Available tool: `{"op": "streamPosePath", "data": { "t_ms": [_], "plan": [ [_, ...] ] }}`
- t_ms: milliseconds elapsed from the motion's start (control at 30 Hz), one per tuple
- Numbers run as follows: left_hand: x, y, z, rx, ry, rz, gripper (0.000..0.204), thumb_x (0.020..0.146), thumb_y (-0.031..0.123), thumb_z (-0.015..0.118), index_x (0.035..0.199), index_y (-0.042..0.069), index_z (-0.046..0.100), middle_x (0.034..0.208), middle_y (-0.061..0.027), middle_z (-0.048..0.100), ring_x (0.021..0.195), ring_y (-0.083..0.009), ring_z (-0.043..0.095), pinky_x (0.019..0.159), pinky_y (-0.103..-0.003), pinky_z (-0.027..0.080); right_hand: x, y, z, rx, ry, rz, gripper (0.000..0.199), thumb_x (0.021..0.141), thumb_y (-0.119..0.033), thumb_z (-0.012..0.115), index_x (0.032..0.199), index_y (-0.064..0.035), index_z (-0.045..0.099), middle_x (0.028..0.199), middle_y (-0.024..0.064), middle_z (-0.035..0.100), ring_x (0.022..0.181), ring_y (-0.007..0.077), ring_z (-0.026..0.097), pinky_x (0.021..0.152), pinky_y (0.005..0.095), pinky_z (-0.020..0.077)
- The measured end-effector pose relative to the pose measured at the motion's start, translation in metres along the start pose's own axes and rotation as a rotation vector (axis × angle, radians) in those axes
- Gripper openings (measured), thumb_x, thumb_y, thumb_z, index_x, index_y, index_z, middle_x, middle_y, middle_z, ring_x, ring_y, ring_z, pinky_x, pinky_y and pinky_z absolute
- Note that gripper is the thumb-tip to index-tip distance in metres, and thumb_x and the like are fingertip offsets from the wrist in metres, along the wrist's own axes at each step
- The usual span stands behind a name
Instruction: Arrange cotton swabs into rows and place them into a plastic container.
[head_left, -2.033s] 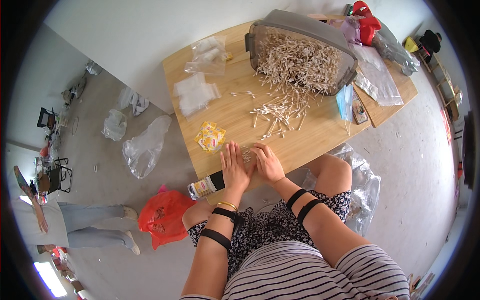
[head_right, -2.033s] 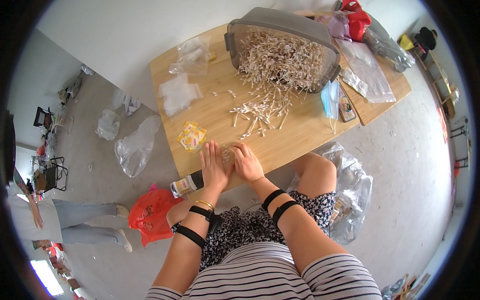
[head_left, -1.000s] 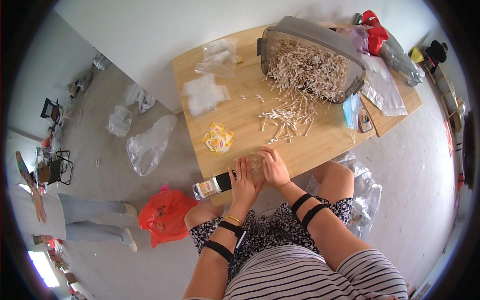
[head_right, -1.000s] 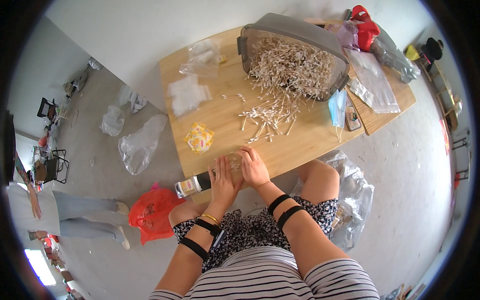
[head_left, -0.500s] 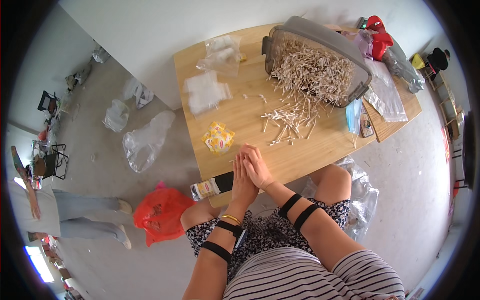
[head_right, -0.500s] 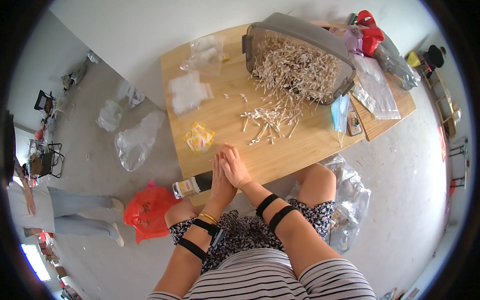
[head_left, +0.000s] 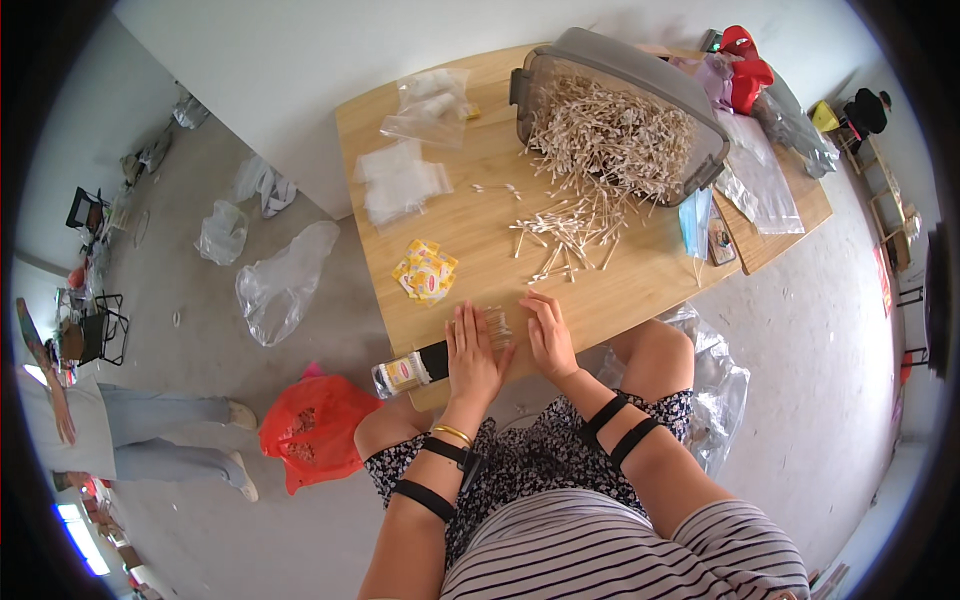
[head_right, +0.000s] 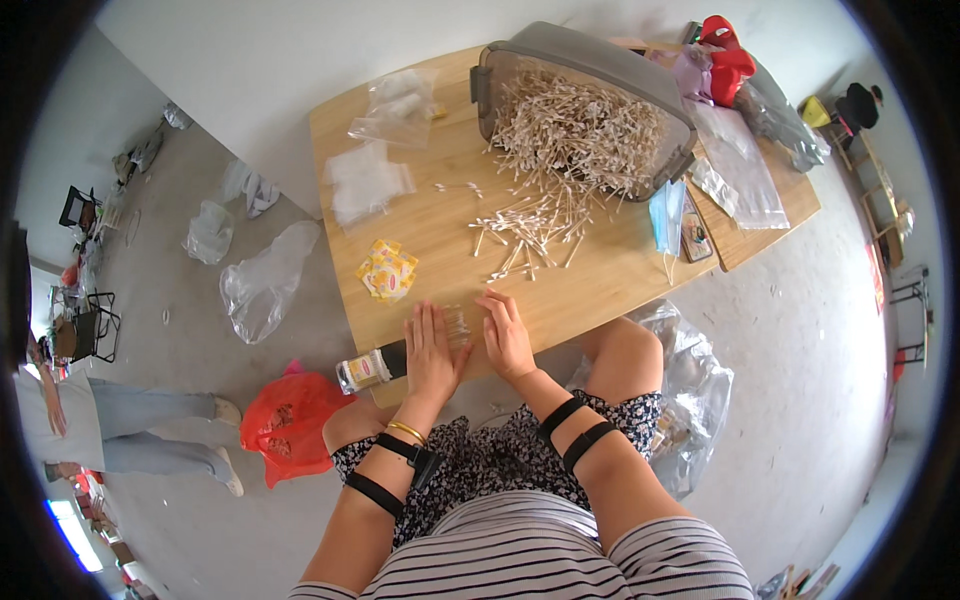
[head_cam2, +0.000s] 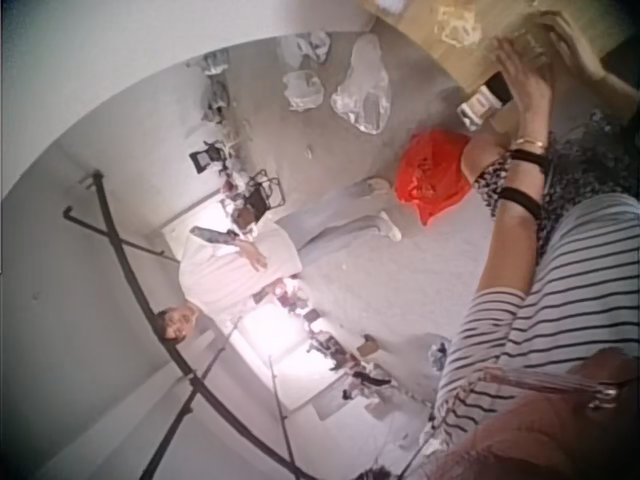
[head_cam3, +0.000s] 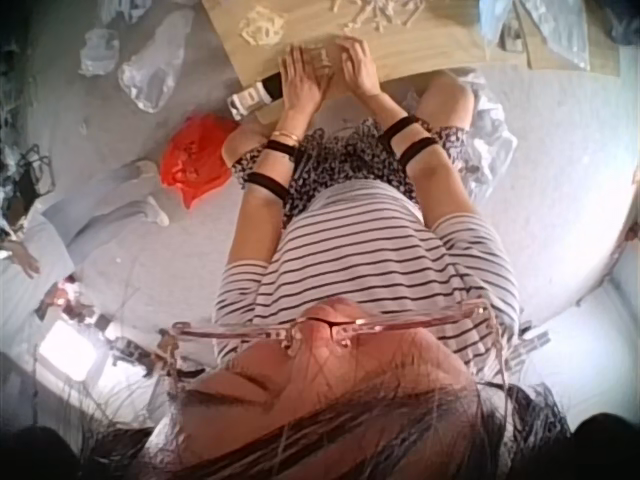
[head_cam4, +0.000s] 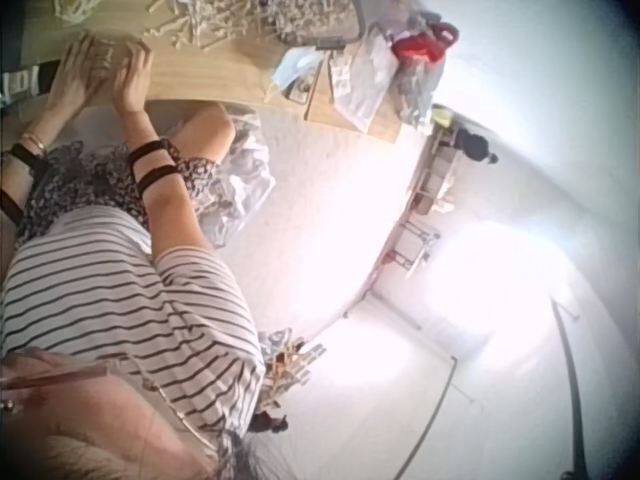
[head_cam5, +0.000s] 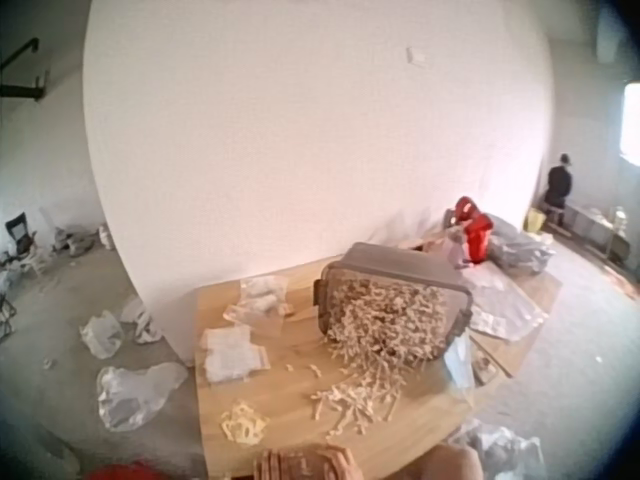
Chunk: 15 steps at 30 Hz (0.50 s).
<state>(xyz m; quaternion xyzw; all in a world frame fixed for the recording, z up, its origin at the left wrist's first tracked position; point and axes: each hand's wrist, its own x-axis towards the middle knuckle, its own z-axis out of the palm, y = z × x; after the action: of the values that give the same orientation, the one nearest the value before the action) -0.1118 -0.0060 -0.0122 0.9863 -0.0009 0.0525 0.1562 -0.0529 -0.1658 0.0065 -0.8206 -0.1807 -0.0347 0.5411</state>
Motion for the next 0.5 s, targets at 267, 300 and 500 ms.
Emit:
{"op": "streamPosePath", "data": {
  "t_ms": [267,300,500],
  "plan": [
    [-0.003,0.008,-0.003,0.052,-0.022,0.052,0.091,0.095,0.052,0.057,0.155,-0.008,0.025,0.162,-0.0251,0.026,0.154,-0.0375,0.018,0.124,-0.056,0.012,-0.005,0.003,-0.002,-0.006,0.014,0.032,0.033,0.096,-0.004,0.048,0.127,-0.002,0.057,0.135,0.0247,0.052,0.125,0.0438,0.053,0.104,0.044,0.0457],
    [-0.006,0.008,-0.003,0.042,-0.033,0.068,0.091,0.095,0.052,0.057,0.155,-0.008,0.025,0.162,-0.0247,0.026,0.154,-0.0363,0.018,0.125,-0.056,0.011,-0.005,0.003,-0.002,-0.014,0.012,0.032,0.032,0.096,-0.004,0.048,0.127,-0.0022,0.057,0.135,0.0242,0.052,0.125,0.0436,0.053,0.104,0.0441,0.046],
    [0.003,0.011,-0.003,0.101,-0.034,0.073,0.09,0.094,0.051,0.058,0.154,-0.007,0.028,0.162,-0.0236,0.027,0.154,-0.034,0.019,0.125,-0.057,0.008,-0.004,0.001,-0.002,-0.039,0.004,0.023,0.032,0.096,-0.005,0.049,0.126,-0.0029,0.057,0.134,0.0227,0.053,0.124,0.0429,0.054,0.102,0.0449,0.047]
  ]
}}
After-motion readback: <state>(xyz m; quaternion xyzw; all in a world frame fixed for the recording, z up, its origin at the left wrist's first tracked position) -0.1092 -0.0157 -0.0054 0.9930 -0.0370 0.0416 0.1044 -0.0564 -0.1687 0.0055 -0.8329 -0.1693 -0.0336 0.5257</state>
